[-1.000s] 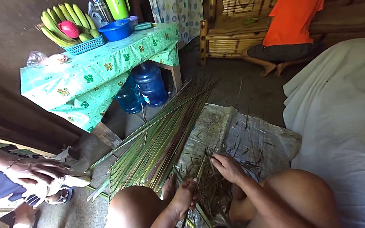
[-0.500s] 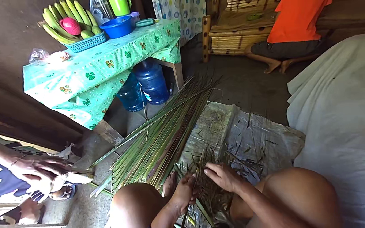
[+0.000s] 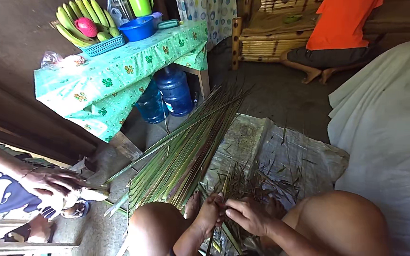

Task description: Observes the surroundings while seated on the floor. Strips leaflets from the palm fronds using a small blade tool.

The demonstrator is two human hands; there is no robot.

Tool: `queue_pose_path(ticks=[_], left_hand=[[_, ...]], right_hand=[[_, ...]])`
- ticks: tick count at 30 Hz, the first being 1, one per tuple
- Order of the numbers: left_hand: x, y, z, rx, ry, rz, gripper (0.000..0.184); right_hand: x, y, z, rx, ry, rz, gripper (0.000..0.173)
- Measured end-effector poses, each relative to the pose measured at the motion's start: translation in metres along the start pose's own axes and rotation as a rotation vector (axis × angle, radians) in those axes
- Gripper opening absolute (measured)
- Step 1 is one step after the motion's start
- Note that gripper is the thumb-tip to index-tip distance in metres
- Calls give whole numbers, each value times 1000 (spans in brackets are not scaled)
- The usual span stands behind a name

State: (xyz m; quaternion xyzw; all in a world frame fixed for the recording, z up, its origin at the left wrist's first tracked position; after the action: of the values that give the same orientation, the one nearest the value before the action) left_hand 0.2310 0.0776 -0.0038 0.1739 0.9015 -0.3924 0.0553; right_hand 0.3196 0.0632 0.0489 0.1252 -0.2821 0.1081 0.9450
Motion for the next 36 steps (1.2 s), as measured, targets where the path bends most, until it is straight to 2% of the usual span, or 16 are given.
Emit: queue_pose_path(ticks=[3,9,11,14,18,19,24,27,30,32,34,36], left_hand=[[2,0,1,-12,12,-29,32],[-5,-1,2,-8,24,45,30],[-7,-2,2,3,25,65,31],[-10,-6,5,16,45,116,33],[-12,-7,8,38,64,140,34],[-12,-7,10,47,66,143,34],[-10,-10,8,-4,137,121,37],[-7,-7,6,-17,149,76,36],[-4,-2,4,-20,117,38,34],[-2,0,3,-28,85,16,32],[-2,0,3,-30,73,19,32],[-4,-1,3,-29,71,31,33]], right_hand=[[0,2,-7,-1,-103,-11,41],[34,13,-64,-226,-250,-47,45],[47,14,-76,-291,-266,-109,44],[65,12,-88,-369,-101,-255,42],[39,6,-75,-545,478,-189,41],[31,6,-73,-568,555,-172,41],[47,7,-85,-646,540,-293,36],[45,8,-69,-553,304,-155,36],[21,4,-27,-271,48,40,39],[9,1,-7,-104,-81,90,40],[12,2,-8,-57,-172,64,41],[23,6,-25,-117,-251,31,43]])
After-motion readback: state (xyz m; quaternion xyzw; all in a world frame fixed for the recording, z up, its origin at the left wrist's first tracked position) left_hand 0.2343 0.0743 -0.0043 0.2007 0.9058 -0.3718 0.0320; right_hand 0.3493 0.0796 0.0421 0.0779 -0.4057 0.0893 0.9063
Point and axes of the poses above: each hand's wrist, its own y-axis towards the middle knuckle, its own x-axis out of the back of the hand, z = x × y, the point moved 10 cm from there along y, towards the middle knuckle, and after that the axes turned 8 degrees about -z, right-handed, at the moved point
